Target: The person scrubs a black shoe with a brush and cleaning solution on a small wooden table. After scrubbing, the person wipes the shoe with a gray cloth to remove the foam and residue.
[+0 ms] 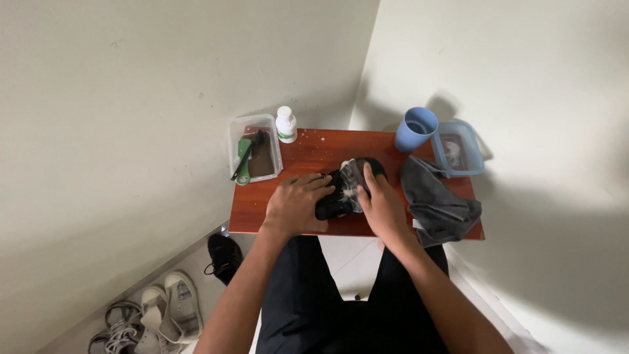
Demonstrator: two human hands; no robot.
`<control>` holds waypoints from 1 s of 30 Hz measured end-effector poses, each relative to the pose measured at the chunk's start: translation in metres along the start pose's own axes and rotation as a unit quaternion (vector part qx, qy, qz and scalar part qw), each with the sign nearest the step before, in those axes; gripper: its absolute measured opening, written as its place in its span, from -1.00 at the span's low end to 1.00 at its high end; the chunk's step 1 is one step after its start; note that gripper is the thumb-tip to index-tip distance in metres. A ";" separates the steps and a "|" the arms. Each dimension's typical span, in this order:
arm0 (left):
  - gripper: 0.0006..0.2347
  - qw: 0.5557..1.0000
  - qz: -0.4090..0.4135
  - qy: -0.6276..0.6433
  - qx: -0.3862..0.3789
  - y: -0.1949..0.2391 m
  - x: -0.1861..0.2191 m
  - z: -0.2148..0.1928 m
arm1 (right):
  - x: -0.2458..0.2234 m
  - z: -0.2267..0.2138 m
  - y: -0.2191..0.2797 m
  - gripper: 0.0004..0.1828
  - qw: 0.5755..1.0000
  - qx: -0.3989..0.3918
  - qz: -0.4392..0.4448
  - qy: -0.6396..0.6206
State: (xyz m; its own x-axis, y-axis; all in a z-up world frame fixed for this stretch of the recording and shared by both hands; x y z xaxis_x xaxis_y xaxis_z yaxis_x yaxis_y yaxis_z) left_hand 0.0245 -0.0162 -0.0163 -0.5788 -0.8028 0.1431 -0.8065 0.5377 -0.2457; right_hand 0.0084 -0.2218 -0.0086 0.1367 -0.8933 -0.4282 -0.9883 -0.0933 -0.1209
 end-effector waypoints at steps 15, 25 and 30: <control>-0.35 1.000 0.002 -0.002 -0.012 0.002 0.005 -0.012 | 0.003 -0.010 0.004 -0.30 0.996 -0.011 0.053 -0.070; -0.41 1.000 0.001 -0.006 -0.003 0.002 0.002 -0.006 | -0.003 0.002 -0.016 -0.36 1.000 -0.005 -0.009 0.007; -0.40 1.000 -0.006 -0.007 -0.008 0.001 0.002 -0.007 | 0.005 0.006 0.025 -0.37 0.999 0.031 -0.013 0.001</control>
State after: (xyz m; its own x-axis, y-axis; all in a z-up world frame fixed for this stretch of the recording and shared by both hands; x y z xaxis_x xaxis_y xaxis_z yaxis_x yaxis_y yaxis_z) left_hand 0.0217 -0.0159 -0.0099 -0.5675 -0.8126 0.1329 -0.8152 0.5318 -0.2294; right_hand -0.0150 -0.2258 -0.0191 0.1625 -0.8913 -0.4232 -0.9782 -0.0894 -0.1873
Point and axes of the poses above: each hand's wrist, its own y-axis away from the middle knuckle, its own z-axis out of the palm, x = y × z, the point moved 3 cm from there along -y, towards the middle knuckle, and after that the axes turned 4 degrees about x, right-handed, at the moved point
